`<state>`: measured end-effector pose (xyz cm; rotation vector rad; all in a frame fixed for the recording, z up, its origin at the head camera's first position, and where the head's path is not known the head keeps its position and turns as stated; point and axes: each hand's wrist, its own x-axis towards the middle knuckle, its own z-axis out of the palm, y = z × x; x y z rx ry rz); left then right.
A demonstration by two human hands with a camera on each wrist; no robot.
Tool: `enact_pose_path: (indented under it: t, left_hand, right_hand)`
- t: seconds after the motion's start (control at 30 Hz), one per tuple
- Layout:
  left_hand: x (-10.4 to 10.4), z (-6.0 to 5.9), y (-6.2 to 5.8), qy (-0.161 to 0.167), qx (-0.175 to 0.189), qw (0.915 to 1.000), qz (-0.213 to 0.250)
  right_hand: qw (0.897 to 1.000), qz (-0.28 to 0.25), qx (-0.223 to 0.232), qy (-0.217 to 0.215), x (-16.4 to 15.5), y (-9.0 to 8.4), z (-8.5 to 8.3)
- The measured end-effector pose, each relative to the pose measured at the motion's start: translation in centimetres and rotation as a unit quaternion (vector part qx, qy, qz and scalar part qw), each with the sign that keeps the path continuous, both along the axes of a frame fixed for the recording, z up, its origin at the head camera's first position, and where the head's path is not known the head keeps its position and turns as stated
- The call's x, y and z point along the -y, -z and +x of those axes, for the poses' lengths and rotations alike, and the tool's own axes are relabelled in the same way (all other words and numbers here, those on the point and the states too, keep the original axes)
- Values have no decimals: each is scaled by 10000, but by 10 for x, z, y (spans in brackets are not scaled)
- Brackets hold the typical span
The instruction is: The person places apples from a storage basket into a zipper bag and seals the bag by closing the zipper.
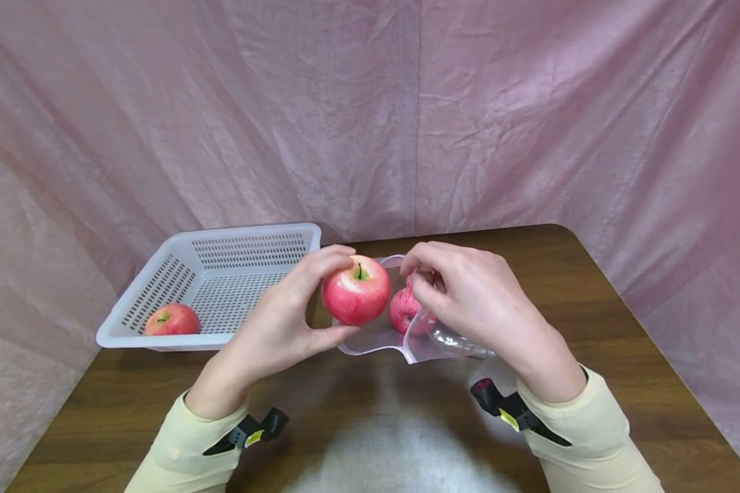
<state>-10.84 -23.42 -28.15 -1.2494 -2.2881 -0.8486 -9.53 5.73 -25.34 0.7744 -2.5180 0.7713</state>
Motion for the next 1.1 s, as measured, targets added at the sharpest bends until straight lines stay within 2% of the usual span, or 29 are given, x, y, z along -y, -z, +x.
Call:
enact_pose_path:
  t: [0.13,0.27,0.4,0.57,0.7,0.93,1.1]
  left_hand:
    - [-4,2,2,39,-49,9998,-205]
    - [-7,3,5,2,-264,9989,-390]
    - [-10,4,7,-91,-566,9967,-579]
    - [-15,5,7,-162,-1109,9914,-680]
    - [-20,7,8,-69,-1407,9871,-765]
    - [-29,11,14,164,-1511,9829,-1044]
    - [-34,12,17,324,-1256,9840,-1219]
  right_hand:
    - [10000,-4,8,-4,0,0,0]
    - [10000,-18,10,-9,0,1,0]
    - [10000,-26,24,14,0,0,0]
    - [10000,-39,38,17,1,0,0]
    - [10000,-48,67,18,1,-1,0]
    - [9999,-22,121,1,1,-2,1]
    - [9999,-21,166,-31,1,-3,1]
